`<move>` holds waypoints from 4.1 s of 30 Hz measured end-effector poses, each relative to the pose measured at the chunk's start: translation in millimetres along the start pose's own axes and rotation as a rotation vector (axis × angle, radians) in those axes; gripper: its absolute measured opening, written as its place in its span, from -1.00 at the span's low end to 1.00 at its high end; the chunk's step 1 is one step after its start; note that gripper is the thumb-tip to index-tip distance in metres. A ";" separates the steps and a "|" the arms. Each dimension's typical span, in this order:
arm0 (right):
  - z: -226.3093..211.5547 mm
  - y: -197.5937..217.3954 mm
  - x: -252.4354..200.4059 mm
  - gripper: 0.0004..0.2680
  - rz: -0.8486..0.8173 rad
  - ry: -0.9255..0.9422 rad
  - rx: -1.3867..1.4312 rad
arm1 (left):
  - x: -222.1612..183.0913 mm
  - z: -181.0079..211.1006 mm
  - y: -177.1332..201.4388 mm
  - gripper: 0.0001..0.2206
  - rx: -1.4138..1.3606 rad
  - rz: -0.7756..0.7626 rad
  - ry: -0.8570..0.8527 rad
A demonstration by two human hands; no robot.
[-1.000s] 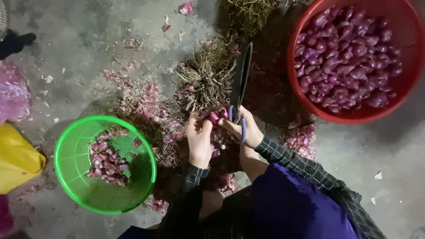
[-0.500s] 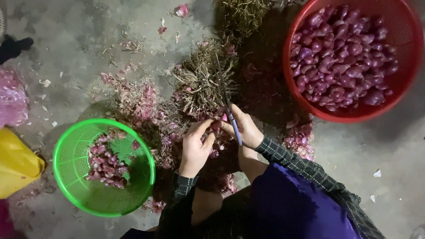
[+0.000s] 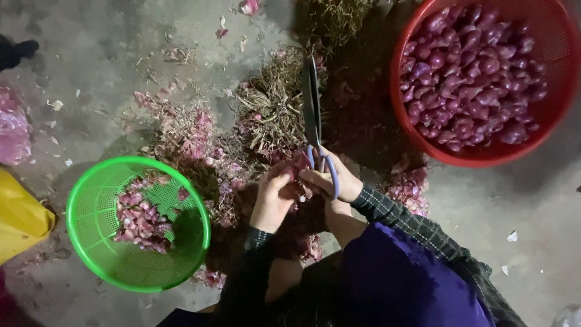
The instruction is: Trimming the roots and tops of shallots using scissors and sorting the cleaned bulbs into a basket.
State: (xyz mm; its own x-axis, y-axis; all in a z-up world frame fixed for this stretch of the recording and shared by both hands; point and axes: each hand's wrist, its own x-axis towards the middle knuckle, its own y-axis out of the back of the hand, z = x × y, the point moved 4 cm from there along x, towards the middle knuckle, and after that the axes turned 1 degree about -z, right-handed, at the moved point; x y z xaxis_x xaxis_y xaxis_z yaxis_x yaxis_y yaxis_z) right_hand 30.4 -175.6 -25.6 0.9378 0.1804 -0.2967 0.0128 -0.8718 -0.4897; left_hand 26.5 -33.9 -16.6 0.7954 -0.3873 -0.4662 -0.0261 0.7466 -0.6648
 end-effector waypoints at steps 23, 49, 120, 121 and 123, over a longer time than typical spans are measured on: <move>13.2 13.3 -1.3 -0.78 -0.089 0.003 -0.305 | 13.3 -3.9 32.4 -0.93 -0.272 0.320 0.080; 38.5 36.0 -1.1 -0.76 0.111 0.068 -0.594 | 4.2 -28.0 50.4 -0.85 0.695 0.237 -0.029; -6.5 58.9 -39.7 -0.50 -0.007 0.105 -1.230 | 16.8 3.5 27.5 -0.80 -0.085 0.279 -0.210; -1.5 60.6 -39.3 -0.50 -0.006 0.104 -1.231 | 17.2 1.1 30.2 -0.80 -0.086 0.278 -0.209; 9.1 61.6 -39.0 -0.51 -0.052 0.138 -1.314 | 17.2 -2.9 36.7 -0.80 -0.074 0.298 -0.231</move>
State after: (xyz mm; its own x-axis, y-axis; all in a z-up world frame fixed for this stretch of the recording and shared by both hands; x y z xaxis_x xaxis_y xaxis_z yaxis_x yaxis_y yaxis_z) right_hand -8.6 -232.2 -51.6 0.9522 0.2477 -0.1786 0.3014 -0.6688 0.6796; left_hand 37.5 -14.7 -50.7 0.8616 -0.0206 -0.5071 -0.3139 0.7635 -0.5643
